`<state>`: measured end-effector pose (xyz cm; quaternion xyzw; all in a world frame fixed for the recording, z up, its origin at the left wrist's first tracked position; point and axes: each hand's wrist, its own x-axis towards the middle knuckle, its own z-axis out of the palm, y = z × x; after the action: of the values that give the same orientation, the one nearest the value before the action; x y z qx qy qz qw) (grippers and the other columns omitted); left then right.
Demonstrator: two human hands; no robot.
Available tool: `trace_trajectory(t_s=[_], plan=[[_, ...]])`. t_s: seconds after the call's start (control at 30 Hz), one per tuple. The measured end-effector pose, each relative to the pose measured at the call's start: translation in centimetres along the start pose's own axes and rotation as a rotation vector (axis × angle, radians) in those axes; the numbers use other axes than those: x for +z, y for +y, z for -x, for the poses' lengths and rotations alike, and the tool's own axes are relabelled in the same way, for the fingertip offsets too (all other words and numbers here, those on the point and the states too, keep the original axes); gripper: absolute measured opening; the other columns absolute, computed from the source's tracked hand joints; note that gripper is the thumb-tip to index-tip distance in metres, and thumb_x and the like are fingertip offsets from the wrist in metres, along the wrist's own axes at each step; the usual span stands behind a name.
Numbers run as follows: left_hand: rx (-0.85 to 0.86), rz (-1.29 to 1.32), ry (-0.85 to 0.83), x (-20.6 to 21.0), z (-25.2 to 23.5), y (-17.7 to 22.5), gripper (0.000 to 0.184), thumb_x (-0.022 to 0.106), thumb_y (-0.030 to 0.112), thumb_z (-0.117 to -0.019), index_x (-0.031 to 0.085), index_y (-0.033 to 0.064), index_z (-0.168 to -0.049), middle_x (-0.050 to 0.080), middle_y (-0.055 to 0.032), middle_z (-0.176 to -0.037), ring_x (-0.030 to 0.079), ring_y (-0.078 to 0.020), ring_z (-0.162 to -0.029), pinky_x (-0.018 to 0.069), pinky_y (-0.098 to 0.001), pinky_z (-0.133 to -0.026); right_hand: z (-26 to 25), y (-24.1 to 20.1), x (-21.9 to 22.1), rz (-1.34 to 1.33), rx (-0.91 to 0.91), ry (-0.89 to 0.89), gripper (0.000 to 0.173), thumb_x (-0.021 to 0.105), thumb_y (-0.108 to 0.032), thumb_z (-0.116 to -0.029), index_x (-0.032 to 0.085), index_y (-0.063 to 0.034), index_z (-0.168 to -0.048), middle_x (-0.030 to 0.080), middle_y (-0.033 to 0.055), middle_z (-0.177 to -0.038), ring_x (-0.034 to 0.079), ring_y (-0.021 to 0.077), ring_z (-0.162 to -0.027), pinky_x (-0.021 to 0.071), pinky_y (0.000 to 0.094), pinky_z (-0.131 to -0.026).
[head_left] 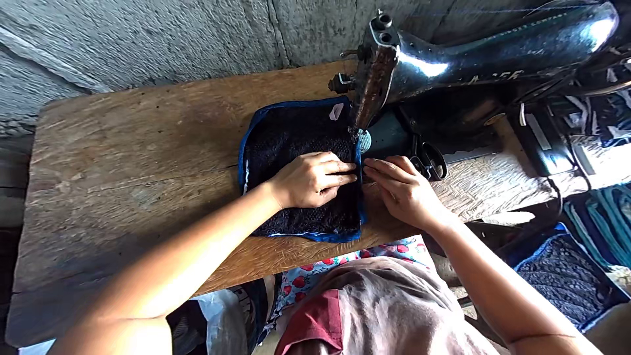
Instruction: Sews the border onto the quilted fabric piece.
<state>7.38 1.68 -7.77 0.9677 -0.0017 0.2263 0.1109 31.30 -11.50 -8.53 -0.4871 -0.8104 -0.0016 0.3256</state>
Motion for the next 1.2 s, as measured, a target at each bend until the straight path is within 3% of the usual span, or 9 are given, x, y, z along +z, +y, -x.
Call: trace_trajectory(t_s=[0.17,0.27,0.43,0.87,1.2], plan=[[-0.137,-0.066,0.092,1.9,-1.2,2.7,0.033,0.053,0.015,-0.0923,0.08,0.0087,-0.11,0.075,-0.012,-0.117,0.071,-0.0274,-0.109,0.054,-0.0394,-0.097,0.1,2.3,-1.1,0.014,-0.18,-0.155,0.044,0.048,-0.001,-0.0922,0.068,-0.0025,-0.131,0.065,0.0134,-0.14,0.06,0.0317,-0.13,0.0488,0.0449,-0.105],[-0.151,-0.084,0.098,2.1,-1.1,2.9,0.033,0.052,0.016,-0.0922,0.08,0.0094,-0.108,0.075,-0.0118,-0.113,0.07,-0.0275,-0.108,0.0544,-0.0391,-0.095,-0.6,2.7,-1.3,0.023,-0.237,-0.215,0.047,0.046,-0.001,-0.0941,0.063,-0.0065,-0.138,0.063,0.0113,-0.143,0.057,0.0297,-0.135,0.0469,0.0441,-0.107],[-0.116,-0.059,0.073,1.5,-0.7,2.1,0.033,0.052,0.016,-0.0925,0.08,0.0115,-0.11,0.075,-0.0101,-0.117,0.069,-0.0251,-0.109,0.0535,-0.0364,-0.096,-1.2,2.9,-0.9,-0.009,-0.224,-0.215,0.043,0.045,-0.002,-0.0957,0.065,-0.0033,-0.134,0.064,0.0117,-0.142,0.058,0.0292,-0.134,0.047,0.0429,-0.109],[-0.109,-0.062,0.048,1.1,-0.6,1.4,0.033,0.053,0.017,-0.0938,0.08,0.0109,-0.112,0.075,-0.0101,-0.116,0.069,-0.0252,-0.111,0.052,-0.0373,-0.1,-2.0,3.1,-0.8,-0.025,-0.167,-0.267,0.047,0.048,-0.005,-0.0929,0.064,-0.0054,-0.137,0.064,0.0092,-0.142,0.059,0.0301,-0.131,0.0471,0.0448,-0.108],[-0.117,-0.08,0.047,1.1,-1.0,0.8,0.034,0.053,0.016,-0.0932,0.08,0.0106,-0.112,0.075,-0.0104,-0.118,0.069,-0.0263,-0.109,0.0534,-0.0382,-0.095,-2.6,3.8,-0.7,-0.026,-0.181,-0.252,0.04,0.048,-0.007,-0.0947,0.067,-0.0033,-0.13,0.064,0.0112,-0.141,0.061,0.0311,-0.128,0.0486,0.0449,-0.106]])
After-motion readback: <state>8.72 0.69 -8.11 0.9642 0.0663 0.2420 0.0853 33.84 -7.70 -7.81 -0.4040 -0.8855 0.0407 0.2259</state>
